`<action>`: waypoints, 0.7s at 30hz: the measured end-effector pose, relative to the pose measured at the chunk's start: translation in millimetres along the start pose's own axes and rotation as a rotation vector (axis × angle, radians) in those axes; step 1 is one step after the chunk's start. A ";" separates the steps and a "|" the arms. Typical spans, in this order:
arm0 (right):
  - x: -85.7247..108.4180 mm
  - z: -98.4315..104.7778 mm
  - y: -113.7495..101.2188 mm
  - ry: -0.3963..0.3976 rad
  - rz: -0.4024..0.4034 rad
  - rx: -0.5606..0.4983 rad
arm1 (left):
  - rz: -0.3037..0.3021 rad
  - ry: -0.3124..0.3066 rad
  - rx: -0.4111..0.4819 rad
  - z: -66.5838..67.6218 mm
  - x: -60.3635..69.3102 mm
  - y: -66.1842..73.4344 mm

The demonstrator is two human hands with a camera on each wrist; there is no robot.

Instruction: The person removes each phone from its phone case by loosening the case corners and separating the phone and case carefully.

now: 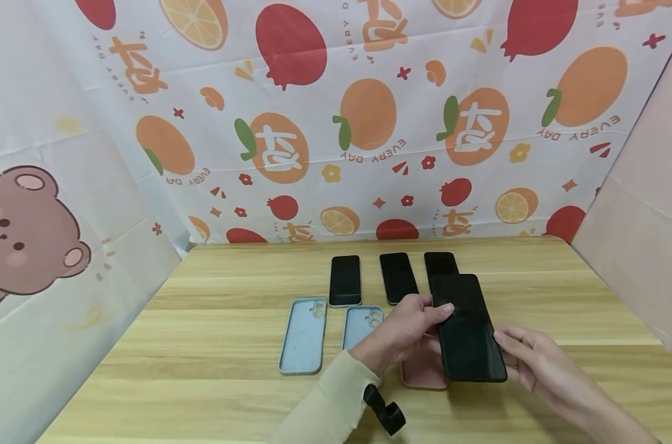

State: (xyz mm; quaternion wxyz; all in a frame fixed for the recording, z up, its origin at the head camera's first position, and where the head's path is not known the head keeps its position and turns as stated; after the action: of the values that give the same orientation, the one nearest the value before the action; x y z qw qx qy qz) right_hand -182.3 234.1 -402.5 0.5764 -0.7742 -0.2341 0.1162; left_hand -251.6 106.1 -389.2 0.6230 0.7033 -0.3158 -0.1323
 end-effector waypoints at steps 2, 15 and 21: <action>3.2 1.1 2.8 -0.018 -0.016 0.015 | -0.006 0.009 -0.010 0.0 0.1 1.0; 19.5 -5.0 11.2 -0.215 -0.058 0.013 | -0.001 -0.010 0.017 -0.9 -0.4 -1.2; 20.5 -14.9 7.3 -0.304 0.026 -0.041 | 0.001 -0.049 0.074 -2.8 -0.4 -2.8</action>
State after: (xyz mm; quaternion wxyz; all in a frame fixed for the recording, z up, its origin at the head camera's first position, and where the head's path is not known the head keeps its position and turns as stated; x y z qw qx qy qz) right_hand -156.2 230.1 -403.0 0.5168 -0.7624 -0.3108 0.2346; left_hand -249.5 108.6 -391.4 0.5886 0.7224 -0.3359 -0.1374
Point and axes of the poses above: each hand's wrist, its own x-axis away from the middle knuckle, its own z-axis out of the back of the hand, y = z × x, the point moved 10 cm from there along -x, towards the middle knuckle, and after that the axes turned 1 degree about -y, right-handed, at the moved point
